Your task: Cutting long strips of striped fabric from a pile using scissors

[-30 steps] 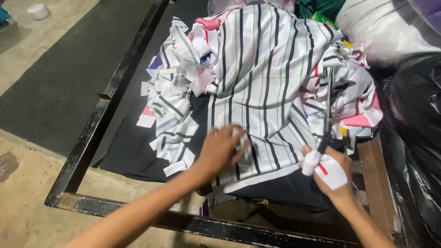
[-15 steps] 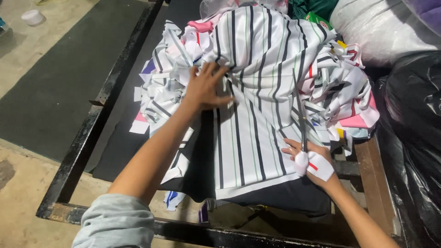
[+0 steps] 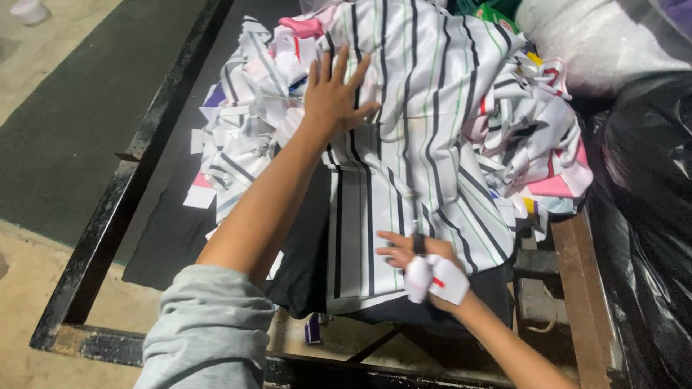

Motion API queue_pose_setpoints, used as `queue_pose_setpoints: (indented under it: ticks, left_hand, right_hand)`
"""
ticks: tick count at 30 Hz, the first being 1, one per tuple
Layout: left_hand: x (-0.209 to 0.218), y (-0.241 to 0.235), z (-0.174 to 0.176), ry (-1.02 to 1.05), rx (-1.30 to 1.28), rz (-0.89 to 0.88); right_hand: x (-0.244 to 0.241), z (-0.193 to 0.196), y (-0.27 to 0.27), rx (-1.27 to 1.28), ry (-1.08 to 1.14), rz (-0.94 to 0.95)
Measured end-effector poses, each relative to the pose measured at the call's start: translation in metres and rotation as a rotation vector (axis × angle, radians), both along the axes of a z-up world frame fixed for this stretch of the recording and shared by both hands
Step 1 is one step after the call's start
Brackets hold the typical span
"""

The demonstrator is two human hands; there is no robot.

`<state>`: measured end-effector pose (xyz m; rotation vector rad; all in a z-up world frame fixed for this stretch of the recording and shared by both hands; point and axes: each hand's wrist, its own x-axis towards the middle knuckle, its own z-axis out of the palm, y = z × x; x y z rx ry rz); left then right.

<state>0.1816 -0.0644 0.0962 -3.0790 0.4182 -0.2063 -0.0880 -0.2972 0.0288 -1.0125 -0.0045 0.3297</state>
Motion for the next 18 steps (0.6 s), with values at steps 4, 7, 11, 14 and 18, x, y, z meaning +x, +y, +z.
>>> queue_pose_setpoints:
  ticks: [4, 7, 11, 14, 18]
  left_hand:
    - [0.019, 0.0, 0.023, -0.018, 0.032, 0.063]
    - [0.027, 0.005, 0.03, -0.062, 0.03, 0.148]
    - [-0.007, 0.006, 0.053, -0.119, -0.122, 0.089]
    - [-0.068, 0.02, 0.025, -0.452, -0.339, -0.145]
    - [-0.209, 0.037, -0.001, -0.352, -0.496, -0.601]
  right_hand:
    - [-0.012, 0.011, 0.021, -0.171, 0.195, 0.067]
    - [-0.02, 0.016, 0.026, -0.341, 0.214, 0.055]
    - [-0.012, 0.053, 0.032, -0.169, 0.621, 0.071]
    - [-0.013, -0.044, -0.024, 0.162, 0.259, 0.192]
    - [-0.047, 0.014, -0.034, -0.34, -0.044, 0.121]
